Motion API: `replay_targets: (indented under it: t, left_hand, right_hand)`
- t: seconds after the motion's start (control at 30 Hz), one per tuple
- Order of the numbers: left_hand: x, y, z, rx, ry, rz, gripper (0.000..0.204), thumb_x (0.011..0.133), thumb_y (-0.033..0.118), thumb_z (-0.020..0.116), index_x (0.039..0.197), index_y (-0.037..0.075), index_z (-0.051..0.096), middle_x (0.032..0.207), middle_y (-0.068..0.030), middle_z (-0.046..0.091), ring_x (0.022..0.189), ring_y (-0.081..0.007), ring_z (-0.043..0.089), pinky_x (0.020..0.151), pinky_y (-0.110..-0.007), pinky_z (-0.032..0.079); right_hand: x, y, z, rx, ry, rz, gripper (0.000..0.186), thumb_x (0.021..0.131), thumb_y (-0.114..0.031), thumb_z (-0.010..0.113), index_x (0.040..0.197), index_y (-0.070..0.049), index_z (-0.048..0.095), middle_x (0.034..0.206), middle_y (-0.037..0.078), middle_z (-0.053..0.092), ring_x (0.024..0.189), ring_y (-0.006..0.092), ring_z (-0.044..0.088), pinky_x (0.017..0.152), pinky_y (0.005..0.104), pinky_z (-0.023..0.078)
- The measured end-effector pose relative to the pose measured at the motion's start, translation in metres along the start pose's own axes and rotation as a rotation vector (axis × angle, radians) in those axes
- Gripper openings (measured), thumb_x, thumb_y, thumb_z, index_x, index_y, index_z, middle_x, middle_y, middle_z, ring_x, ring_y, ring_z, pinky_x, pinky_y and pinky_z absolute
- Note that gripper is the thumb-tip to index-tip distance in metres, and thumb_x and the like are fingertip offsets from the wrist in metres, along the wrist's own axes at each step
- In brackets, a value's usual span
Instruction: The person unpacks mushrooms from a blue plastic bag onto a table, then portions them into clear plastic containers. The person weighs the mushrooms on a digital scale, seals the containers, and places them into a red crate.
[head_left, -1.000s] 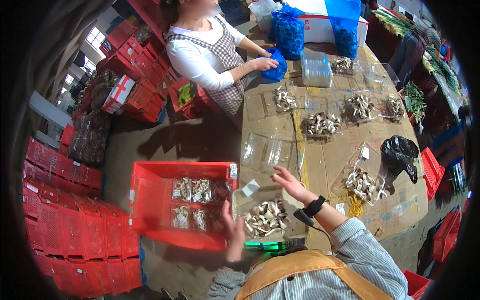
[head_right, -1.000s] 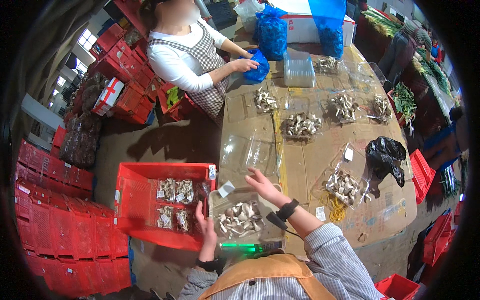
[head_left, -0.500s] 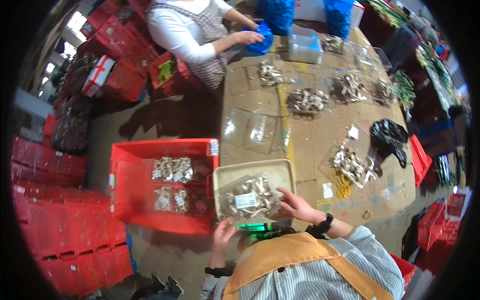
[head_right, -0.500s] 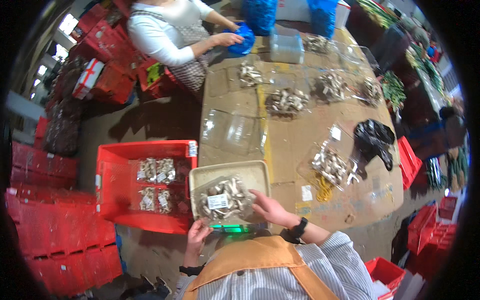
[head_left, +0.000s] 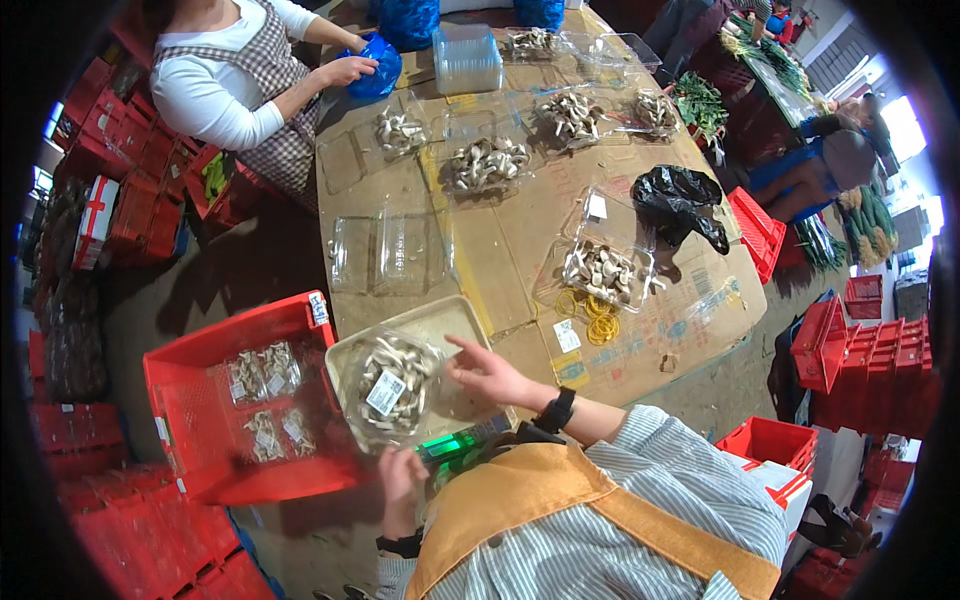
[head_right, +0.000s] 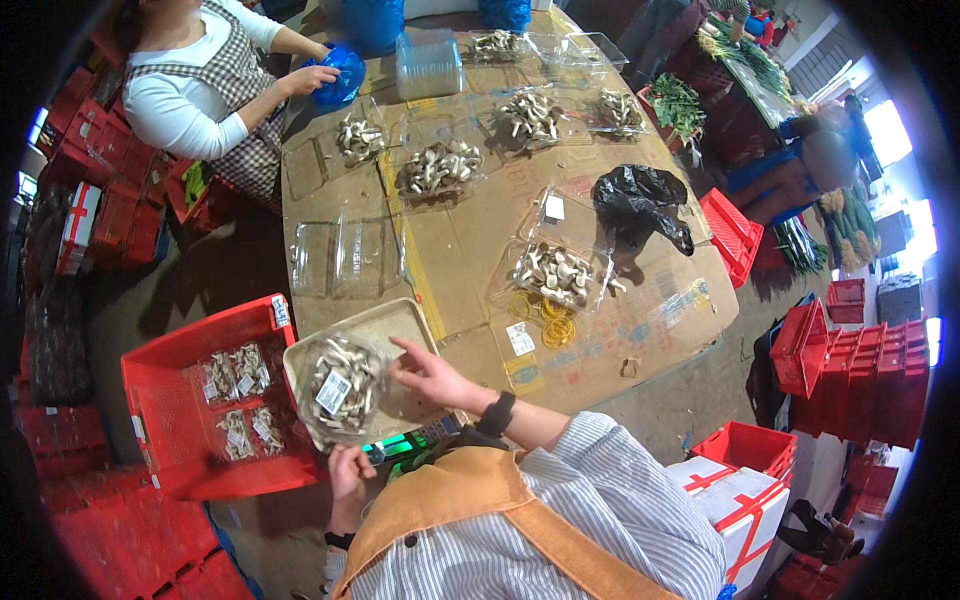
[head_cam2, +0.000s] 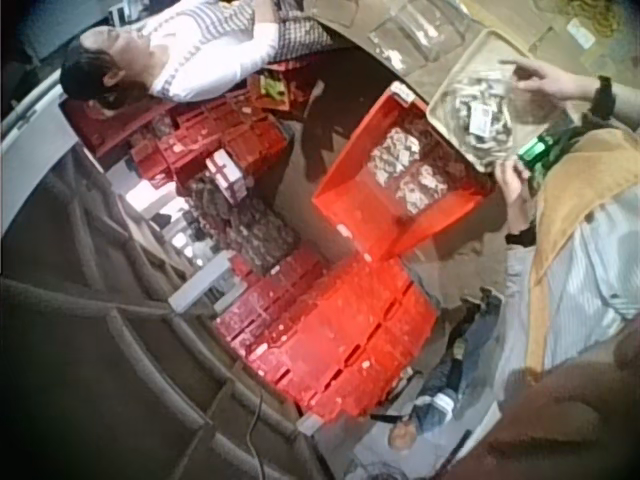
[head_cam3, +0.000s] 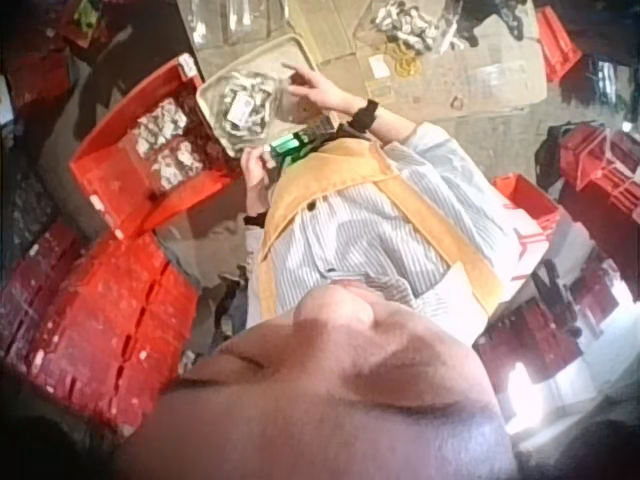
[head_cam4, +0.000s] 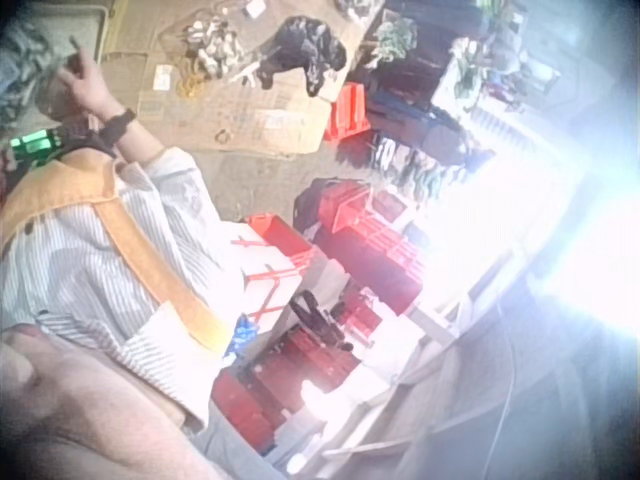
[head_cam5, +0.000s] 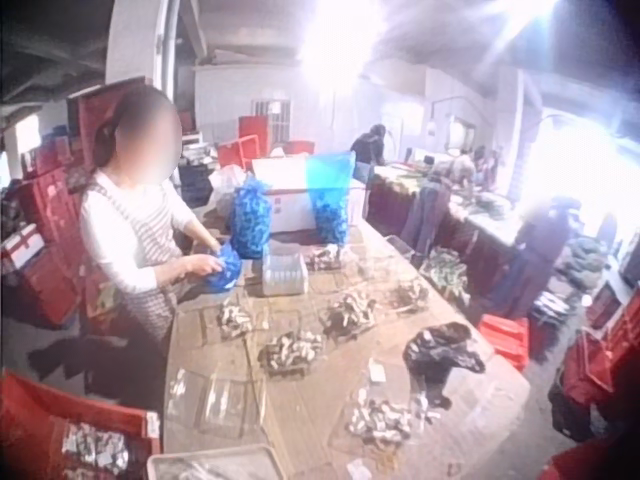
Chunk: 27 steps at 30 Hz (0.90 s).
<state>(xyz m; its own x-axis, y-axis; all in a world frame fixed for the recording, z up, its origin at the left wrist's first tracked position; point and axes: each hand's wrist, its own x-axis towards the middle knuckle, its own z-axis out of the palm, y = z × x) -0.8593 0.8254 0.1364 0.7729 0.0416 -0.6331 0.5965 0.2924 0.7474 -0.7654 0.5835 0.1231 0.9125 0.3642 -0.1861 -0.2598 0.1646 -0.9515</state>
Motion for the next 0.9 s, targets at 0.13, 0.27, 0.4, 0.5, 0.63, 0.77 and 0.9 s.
replay_targets:
  t: [0.13, 0.27, 0.4, 0.5, 0.63, 0.77, 0.9]
  left_hand:
    - [-0.024, 0.023, 0.011, 0.354, -0.639, -0.318, 0.03, 0.096, 0.027, 0.043, 0.092, 0.0, 0.055, 0.07, -0.0069, 0.059, 0.058, -0.0123, 0.054, 0.056, -0.024, 0.043]
    - [-0.034, 0.059, 0.011, 0.028, -0.558, -0.018, 0.029, 0.096, 0.026, 0.041, 0.098, 0.0, 0.054, 0.082, -0.008, 0.06, 0.068, -0.0138, 0.056, 0.062, -0.026, 0.045]
    - [-0.013, 0.084, 0.005, 0.01, -0.231, 0.279, 0.018, 0.092, 0.019, 0.046, 0.097, 0.003, 0.053, 0.083, -0.0056, 0.058, 0.075, -0.0125, 0.054, 0.069, -0.026, 0.043]
    - [-0.016, 0.111, -0.008, -0.01, -0.105, 0.415, 0.015, 0.091, 0.017, 0.049, 0.098, 0.004, 0.053, 0.086, -0.0047, 0.058, 0.077, -0.0114, 0.054, 0.071, -0.025, 0.043]
    - [-0.01, 0.12, 0.028, 0.411, -0.182, 0.593, 0.027, 0.084, 0.014, 0.06, 0.109, 0.007, 0.053, 0.093, -0.0043, 0.06, 0.084, -0.0123, 0.055, 0.076, -0.026, 0.043]
    - [0.007, 0.106, 0.068, 0.759, -0.367, 0.809, 0.036, 0.08, 0.006, 0.061, 0.115, 0.008, 0.054, 0.083, -0.0031, 0.06, 0.077, -0.0113, 0.056, 0.07, -0.026, 0.044]
    - [0.013, 0.099, 0.068, 0.729, -0.326, 0.623, 0.028, 0.082, 0.002, 0.056, 0.11, 0.007, 0.057, 0.072, -0.0027, 0.056, 0.066, -0.0096, 0.053, 0.062, -0.025, 0.044]
  right_hand:
    - [-0.013, 0.003, -0.068, -0.539, 0.473, -0.043, 0.029, 0.083, -0.018, 0.063, 0.11, -0.007, 0.061, 0.096, 0.01, 0.066, 0.086, 0.0172, 0.063, 0.076, 0.0299, 0.05]
    - [-0.046, 0.04, -0.143, -1.16, 0.701, 0.082, 0.016, 0.078, -0.021, 0.064, 0.086, -0.01, 0.057, 0.092, 0.011, 0.054, 0.073, 0.0308, 0.059, 0.062, 0.0412, 0.048]
    - [-0.051, 0.062, -0.166, -1.366, 0.605, 0.082, 0.011, 0.079, -0.011, 0.053, 0.089, -0.006, 0.052, 0.092, 0.017, 0.051, 0.078, 0.0362, 0.053, 0.064, 0.0453, 0.045]
    - [-0.042, 0.028, -0.151, -1.349, 0.651, -0.054, 0.006, 0.081, -0.009, 0.053, 0.08, -0.002, 0.053, 0.08, 0.016, 0.052, 0.078, 0.0346, 0.051, 0.063, 0.0456, 0.039]
    - [-0.027, -0.031, -0.07, -0.641, 0.365, -0.169, 0.005, 0.087, -0.005, 0.055, 0.087, -0.001, 0.053, 0.079, 0.01, 0.056, 0.072, 0.024, 0.054, 0.069, 0.0325, 0.043]
    - [-0.017, -0.066, 0.02, -0.469, -0.068, -0.3, 0.011, 0.077, 0.003, 0.065, 0.082, -0.002, 0.056, 0.079, 0.007, 0.059, 0.077, 0.0188, 0.056, 0.074, 0.029, 0.045]
    - [-0.016, -0.091, 0.051, -0.175, -0.201, -0.362, 0.019, 0.078, 0.002, 0.065, 0.094, -0.004, 0.057, 0.082, 0.004, 0.062, 0.083, 0.0133, 0.057, 0.077, 0.028, 0.045]
